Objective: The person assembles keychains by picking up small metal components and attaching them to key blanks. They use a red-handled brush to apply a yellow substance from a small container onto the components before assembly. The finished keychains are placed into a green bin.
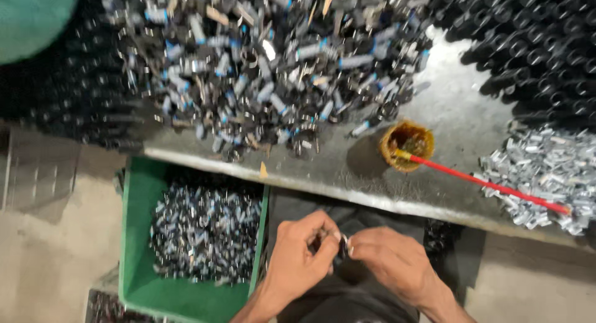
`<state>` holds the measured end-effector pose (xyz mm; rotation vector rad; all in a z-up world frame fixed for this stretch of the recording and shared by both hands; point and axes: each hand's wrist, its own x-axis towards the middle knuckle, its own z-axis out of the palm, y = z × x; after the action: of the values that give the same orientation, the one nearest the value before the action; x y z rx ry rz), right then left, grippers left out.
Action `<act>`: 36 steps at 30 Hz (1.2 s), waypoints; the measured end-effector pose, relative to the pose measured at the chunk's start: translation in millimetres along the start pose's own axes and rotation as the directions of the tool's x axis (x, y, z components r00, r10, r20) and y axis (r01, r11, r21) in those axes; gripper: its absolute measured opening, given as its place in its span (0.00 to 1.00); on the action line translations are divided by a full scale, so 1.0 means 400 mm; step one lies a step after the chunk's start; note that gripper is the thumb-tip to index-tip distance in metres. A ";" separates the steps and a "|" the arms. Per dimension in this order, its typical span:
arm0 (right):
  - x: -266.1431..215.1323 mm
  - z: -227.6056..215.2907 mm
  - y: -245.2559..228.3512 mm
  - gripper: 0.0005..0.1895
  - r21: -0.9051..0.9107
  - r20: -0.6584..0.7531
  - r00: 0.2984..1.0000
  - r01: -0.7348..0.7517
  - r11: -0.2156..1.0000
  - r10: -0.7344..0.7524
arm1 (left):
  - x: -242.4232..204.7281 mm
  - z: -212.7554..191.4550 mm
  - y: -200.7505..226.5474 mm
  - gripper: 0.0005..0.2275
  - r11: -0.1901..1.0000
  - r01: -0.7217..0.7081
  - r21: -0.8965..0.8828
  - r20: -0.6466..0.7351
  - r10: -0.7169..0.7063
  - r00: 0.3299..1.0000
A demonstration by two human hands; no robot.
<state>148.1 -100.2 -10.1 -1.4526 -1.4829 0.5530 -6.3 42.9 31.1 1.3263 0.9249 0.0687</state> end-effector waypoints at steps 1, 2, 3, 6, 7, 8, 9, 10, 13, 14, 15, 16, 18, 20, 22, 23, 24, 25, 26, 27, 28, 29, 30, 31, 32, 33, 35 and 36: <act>0.004 -0.005 -0.003 0.14 -0.012 0.018 1.000 0.016 1.000 -0.016 | 0.004 -0.006 0.013 0.03 1.000 0.007 -0.020 0.030 -0.006 1.000; 0.011 -0.003 0.001 0.13 -0.037 -0.009 0.998 -0.060 0.997 0.060 | 0.016 -0.014 0.021 0.03 0.999 0.029 -0.020 0.054 -0.028 0.998; 0.000 -0.001 -0.010 0.12 -0.045 -0.020 0.988 -0.153 0.987 0.152 | 0.005 -0.012 0.023 0.03 0.997 0.079 -0.028 0.073 -0.076 0.994; -0.009 0.009 -0.017 0.08 0.114 -0.086 0.880 -0.457 0.882 0.467 | 0.011 -0.017 0.026 0.04 0.975 -0.192 0.108 0.070 0.186 0.980; -0.012 0.010 -0.021 0.07 0.202 -0.090 0.810 -0.555 0.807 0.580 | 0.014 -0.016 0.027 0.06 0.926 -0.334 0.174 0.079 0.325 0.942; -0.012 0.015 -0.015 0.07 0.216 -0.113 0.810 -0.545 0.810 0.575 | 0.024 -0.019 0.023 0.06 0.892 -0.387 0.232 0.088 0.377 0.922; -0.021 0.022 -0.019 0.06 0.235 -0.122 0.806 -0.544 0.806 0.580 | 0.016 -0.018 0.016 0.06 0.860 -0.422 0.288 0.094 0.414 0.906; -0.029 0.029 -0.025 0.06 0.254 -0.131 0.801 -0.542 0.801 0.584 | 0.008 -0.019 0.008 0.05 0.822 -0.455 0.342 0.102 0.448 0.888; -0.022 0.039 -0.015 0.06 0.269 -0.133 0.802 -0.536 0.800 0.582 | 0.028 -0.035 0.001 0.07 0.908 -0.403 0.119 0.127 0.388 0.913; -0.020 0.043 -0.011 0.06 0.384 -0.128 0.793 -0.514 0.767 0.595 | 0.030 -0.041 -0.001 0.08 0.896 -0.421 0.138 0.137 0.404 0.905; -0.018 0.049 -0.006 0.06 0.493 -0.119 0.784 -0.485 0.722 0.609 | 0.031 -0.048 -0.005 0.08 0.885 -0.439 0.156 0.147 0.418 0.896; -0.015 0.053 -0.001 0.06 0.595 -0.110 0.775 -0.450 0.666 0.622 | 0.035 -0.052 -0.009 0.09 0.873 -0.456 0.174 0.157 0.432 0.888; -0.011 0.055 -0.003 0.06 0.605 -0.109 0.717 -0.502 0.618 0.688 | 0.037 -0.053 -0.010 0.07 0.874 -0.451 0.178 0.107 0.439 0.892; -0.005 0.056 -0.004 0.07 0.627 -0.116 0.702 -0.497 0.600 0.703 | 0.043 -0.049 -0.009 0.05 0.884 -0.450 0.126 0.090 0.441 0.893; 0.005 0.057 -0.007 0.07 0.662 -0.124 0.728 -0.446 0.603 0.674 | 0.050 -0.046 -0.002 0.03 0.900 -0.435 0.012 0.105 0.431 0.896; 0.003 0.056 -0.016 0.07 0.647 -0.141 0.729 -0.444 0.620 0.670 | 0.043 -0.042 0.000 0.05 0.925 -0.380 -0.010 0.119 0.379 0.918; 0.002 0.056 -0.025 0.06 0.632 -0.158 0.730 -0.442 0.636 0.665 | 0.037 -0.040 0.003 0.07 0.946 -0.324 -0.031 0.136 0.325 0.936; 0.008 0.053 -0.027 0.06 0.614 -0.180 0.740 -0.430 0.662 0.648 | 0.041 -0.041 0.008 0.09 0.959 -0.280 -0.047 0.149 0.284 0.947; 0.013 0.051 -0.030 0.06 0.532 -0.209 0.749 -0.452 0.716 0.628 | 0.045 -0.041 0.011 0.08 0.944 -0.331 -0.011 0.151 0.329 0.932; 0.015 0.053 -0.037 0.06 0.454 -0.224 0.759 -0.475 0.754 0.612 | 0.042 -0.045 0.012 0.07 0.929 -0.370 0.031 0.146 0.362 0.921; 0.018 0.057 -0.041 0.05 0.371 -0.237 0.769 -0.493 0.787 0.594 | 0.041 -0.049 0.010 0.07 0.911 -0.407 0.074 0.144 0.394 0.908; 0.018 0.060 -0.048 0.05 0.358 -0.245 0.780 -0.479 0.802 0.576 | 0.038 -0.050 0.004 0.06 0.901 -0.420 0.107 0.117 0.409 0.905; 0.019 0.062 -0.054 0.05 0.344 -0.252 0.791 -0.465 0.816 0.557 | 0.036 -0.049 -0.004 0.05 0.891 -0.433 0.140 0.091 0.424 0.901; 0.023 0.062 -0.056 0.05 0.328 -0.263 0.803 -0.446 0.832 0.535 | 0.038 -0.049 -0.010 0.04 0.877 -0.448 0.174 0.067 0.444 0.894; 0.027 0.059 -0.060 0.06 0.243 -0.265 0.833 -0.430 0.869 0.486 | 0.036 -0.046 -0.016 0.03 0.910 -0.390 0.139 0.028 0.390 0.920; 0.032 0.058 -0.058 0.06 0.156 -0.266 0.862 -0.404 0.901 0.432 | 0.035 -0.043 -0.023 0.03 0.936 -0.336 0.104 -0.009 0.338 0.941; 0.034 0.055 -0.057 0.07 0.010 -0.207 0.937 -0.285 0.959 0.281 | 0.029 -0.036 -0.031 0.02 0.964 -0.255 0.077 -0.080 0.261 0.962; 0.033 0.053 -0.053 0.07 -0.043 -0.145 0.973 -0.190 0.981 0.182 | 0.028 -0.033 -0.030 0.02 0.969 -0.230 0.087 -0.118 0.239 0.964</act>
<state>121.7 -85.6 2.4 -1.6519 -1.2690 0.5130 -12.5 55.9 15.5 1.5089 0.8797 0.3087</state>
